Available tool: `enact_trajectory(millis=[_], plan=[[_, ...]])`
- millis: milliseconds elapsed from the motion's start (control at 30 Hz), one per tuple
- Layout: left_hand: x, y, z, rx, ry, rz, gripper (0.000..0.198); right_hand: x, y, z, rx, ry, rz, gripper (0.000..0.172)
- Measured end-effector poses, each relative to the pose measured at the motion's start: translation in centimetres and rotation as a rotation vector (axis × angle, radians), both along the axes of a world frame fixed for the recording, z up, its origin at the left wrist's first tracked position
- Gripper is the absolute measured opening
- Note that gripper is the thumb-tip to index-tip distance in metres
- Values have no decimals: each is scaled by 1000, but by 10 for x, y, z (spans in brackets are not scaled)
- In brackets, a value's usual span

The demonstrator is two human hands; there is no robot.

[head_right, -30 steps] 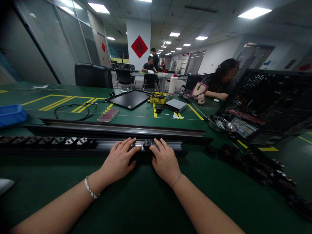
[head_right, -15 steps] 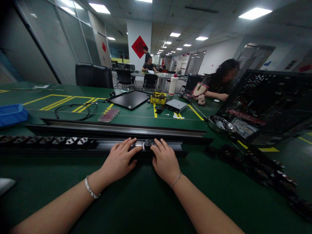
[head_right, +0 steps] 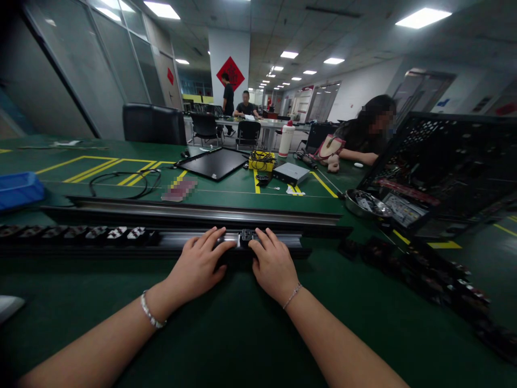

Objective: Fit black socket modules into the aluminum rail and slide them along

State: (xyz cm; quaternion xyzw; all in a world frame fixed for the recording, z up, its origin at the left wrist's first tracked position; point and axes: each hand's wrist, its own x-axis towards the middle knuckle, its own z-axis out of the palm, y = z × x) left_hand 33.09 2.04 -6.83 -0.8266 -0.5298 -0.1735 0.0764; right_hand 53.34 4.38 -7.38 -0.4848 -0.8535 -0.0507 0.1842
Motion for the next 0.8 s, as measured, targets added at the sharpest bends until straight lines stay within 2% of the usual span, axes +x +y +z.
enact_trajectory(millis=[333,500,800], plan=[[8,-4,-4,38,0,-57,46,0,-1,0,2,17,-3,29],[11,-4,-4,3,-30,-98,48,0,-1,0,3,21,-3,28],[11,-3,-1,-39,-73,-95,48,-1,-1,-1,23,39,7,26]])
